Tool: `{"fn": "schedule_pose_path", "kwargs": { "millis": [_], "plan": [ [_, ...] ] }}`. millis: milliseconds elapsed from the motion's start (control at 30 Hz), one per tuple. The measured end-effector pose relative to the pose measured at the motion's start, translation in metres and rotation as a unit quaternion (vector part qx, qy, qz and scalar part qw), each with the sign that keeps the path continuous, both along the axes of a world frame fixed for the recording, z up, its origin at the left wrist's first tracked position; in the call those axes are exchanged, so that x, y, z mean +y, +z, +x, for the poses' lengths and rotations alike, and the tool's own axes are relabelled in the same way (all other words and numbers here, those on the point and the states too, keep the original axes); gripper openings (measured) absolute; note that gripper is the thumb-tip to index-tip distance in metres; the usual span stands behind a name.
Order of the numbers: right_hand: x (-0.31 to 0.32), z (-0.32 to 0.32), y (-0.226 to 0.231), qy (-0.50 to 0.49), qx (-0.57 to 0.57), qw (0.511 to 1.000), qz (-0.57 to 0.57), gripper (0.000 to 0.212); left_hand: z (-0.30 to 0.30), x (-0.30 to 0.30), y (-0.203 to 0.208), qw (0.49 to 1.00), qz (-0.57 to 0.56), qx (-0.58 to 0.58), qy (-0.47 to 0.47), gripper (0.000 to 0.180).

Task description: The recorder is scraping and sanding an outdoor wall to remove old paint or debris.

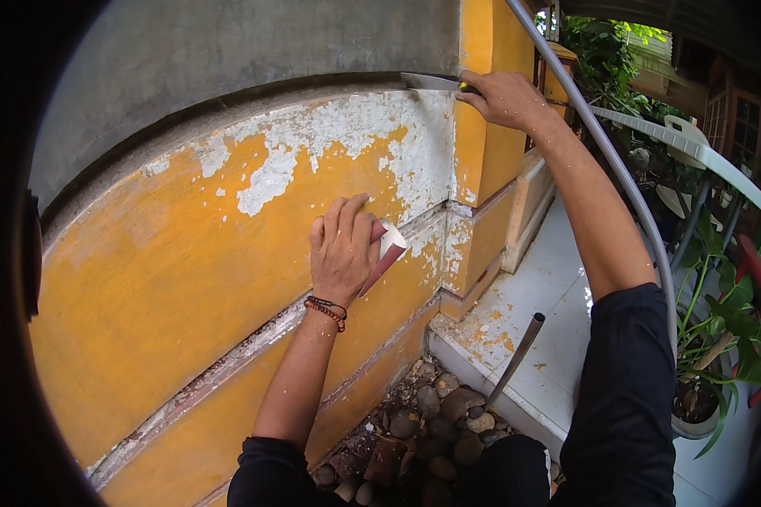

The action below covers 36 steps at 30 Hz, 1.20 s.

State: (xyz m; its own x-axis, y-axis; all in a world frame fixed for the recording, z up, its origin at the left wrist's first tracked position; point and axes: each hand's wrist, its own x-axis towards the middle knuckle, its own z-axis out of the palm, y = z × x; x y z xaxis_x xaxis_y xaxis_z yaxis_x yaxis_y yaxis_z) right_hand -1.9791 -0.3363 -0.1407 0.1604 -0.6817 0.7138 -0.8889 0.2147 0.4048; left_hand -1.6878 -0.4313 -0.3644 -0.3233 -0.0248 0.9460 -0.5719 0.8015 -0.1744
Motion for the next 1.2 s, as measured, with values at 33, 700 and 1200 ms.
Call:
{"fn": "schedule_pose_path", "kwargs": {
  "millis": [33, 700, 1200],
  "plan": [
    [0.001, 0.001, 0.002, 0.003, 0.02, 1.0, 0.009, 0.035, 0.0, -0.001, 0.0, 1.0, 0.001, 0.0, -0.001, 0.019],
    [0.001, -0.017, -0.025, -0.149, -0.084, 0.985, 0.0, 0.042, -0.001, -0.002, -0.001, 1.0, -0.008, 0.006, 0.014, 0.021],
    [-0.034, 0.062, 0.001, -0.151, -0.18, 0.969, 0.07, 0.02, 0.002, 0.0, -0.002, 1.0, 0.004, -0.003, 0.014, 0.021]
  ]
}}
